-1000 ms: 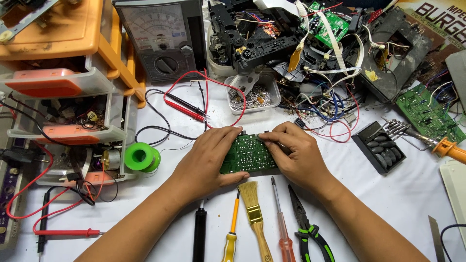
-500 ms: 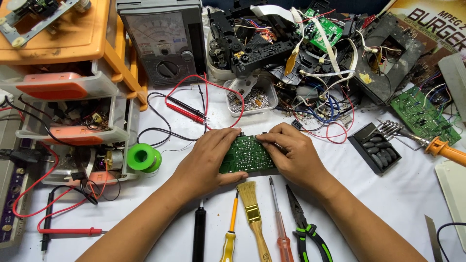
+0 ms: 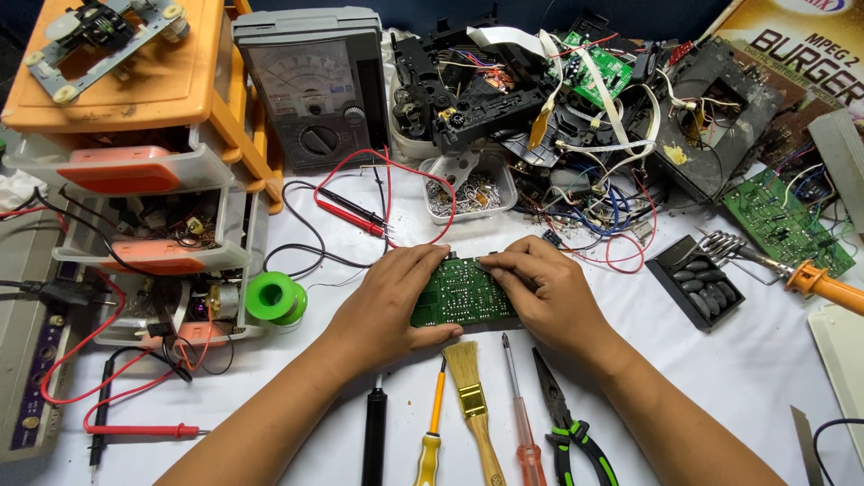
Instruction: The person solders a small electronic component onto a green circuit board using a soldering iron and solder wire. They place the component, apply heat, and add solder to secure it in place.
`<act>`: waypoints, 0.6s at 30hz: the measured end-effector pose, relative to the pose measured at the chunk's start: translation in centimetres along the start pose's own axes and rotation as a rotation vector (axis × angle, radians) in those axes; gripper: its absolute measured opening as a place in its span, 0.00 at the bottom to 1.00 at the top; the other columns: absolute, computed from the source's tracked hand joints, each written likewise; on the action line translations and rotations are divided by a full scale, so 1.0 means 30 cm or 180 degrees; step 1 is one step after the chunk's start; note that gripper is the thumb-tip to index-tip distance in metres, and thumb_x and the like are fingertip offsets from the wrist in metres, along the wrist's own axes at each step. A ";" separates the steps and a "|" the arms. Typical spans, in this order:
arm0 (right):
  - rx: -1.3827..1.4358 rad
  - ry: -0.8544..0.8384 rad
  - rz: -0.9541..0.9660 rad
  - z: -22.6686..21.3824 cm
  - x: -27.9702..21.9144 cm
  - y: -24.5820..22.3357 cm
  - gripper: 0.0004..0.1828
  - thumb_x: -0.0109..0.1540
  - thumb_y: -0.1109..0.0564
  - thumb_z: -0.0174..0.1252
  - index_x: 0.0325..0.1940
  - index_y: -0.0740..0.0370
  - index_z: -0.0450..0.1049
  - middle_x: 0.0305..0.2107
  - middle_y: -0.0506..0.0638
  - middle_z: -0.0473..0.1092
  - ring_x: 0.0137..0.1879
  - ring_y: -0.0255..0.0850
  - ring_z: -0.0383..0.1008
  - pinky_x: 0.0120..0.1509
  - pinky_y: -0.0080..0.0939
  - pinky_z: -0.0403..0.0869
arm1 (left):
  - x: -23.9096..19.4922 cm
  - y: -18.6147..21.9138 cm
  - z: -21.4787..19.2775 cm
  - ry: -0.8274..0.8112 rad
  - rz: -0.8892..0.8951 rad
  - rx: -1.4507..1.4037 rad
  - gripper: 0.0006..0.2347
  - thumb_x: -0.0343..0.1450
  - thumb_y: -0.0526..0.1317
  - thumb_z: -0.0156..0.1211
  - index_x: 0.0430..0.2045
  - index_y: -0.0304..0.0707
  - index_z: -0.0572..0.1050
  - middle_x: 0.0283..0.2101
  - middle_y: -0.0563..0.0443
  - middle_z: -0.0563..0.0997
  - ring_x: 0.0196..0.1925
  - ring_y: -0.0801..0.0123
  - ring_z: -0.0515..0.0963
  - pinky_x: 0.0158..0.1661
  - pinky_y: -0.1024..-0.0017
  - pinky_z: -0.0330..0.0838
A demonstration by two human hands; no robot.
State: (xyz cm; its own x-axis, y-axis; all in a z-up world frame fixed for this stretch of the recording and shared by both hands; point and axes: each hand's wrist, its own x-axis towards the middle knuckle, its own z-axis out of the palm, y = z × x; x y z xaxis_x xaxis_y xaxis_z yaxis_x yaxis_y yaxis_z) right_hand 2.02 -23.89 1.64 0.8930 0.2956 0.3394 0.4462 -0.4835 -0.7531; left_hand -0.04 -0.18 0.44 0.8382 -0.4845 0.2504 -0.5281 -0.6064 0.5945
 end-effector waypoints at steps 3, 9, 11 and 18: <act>-0.0043 -0.0002 0.0001 0.000 -0.003 0.004 0.10 0.62 0.66 0.61 0.44 0.60 0.85 0.29 0.55 0.76 0.33 0.44 0.77 0.38 0.41 0.73 | 0.000 0.000 0.000 0.0010 0.0004 -0.0014 0.38 0.62 0.49 0.76 0.65 0.28 0.65 0.59 0.33 0.74 0.63 0.43 0.72 0.63 0.49 0.64; -0.0032 0.0000 0.0045 -0.001 0.002 -0.003 0.10 0.63 0.66 0.60 0.44 0.60 0.85 0.29 0.55 0.75 0.33 0.44 0.76 0.38 0.41 0.73 | 0.003 -0.003 -0.001 0.0033 0.0051 -0.0024 0.38 0.62 0.48 0.76 0.65 0.28 0.65 0.59 0.33 0.74 0.63 0.43 0.73 0.63 0.49 0.64; -0.0065 0.0018 0.0008 0.002 -0.001 0.002 0.10 0.63 0.65 0.61 0.44 0.60 0.85 0.29 0.55 0.75 0.33 0.44 0.76 0.38 0.41 0.73 | 0.004 -0.004 0.001 0.0033 0.0062 -0.0032 0.38 0.62 0.49 0.76 0.65 0.27 0.65 0.58 0.33 0.75 0.63 0.44 0.73 0.63 0.50 0.64; -0.0110 0.0007 -0.0025 0.005 -0.002 0.008 0.10 0.63 0.66 0.61 0.44 0.59 0.85 0.28 0.54 0.74 0.32 0.42 0.76 0.37 0.39 0.73 | 0.006 -0.002 -0.003 0.0035 0.0104 -0.0043 0.38 0.62 0.48 0.76 0.65 0.27 0.65 0.59 0.31 0.75 0.63 0.43 0.73 0.63 0.49 0.64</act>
State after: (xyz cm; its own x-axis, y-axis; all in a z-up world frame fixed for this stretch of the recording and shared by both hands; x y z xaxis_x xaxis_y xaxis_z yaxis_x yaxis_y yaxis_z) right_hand 2.08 -23.90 1.37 0.8896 0.2975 0.3464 0.4548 -0.5092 -0.7306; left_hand 0.16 -0.18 0.52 0.8220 -0.4969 0.2781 -0.5534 -0.5817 0.5961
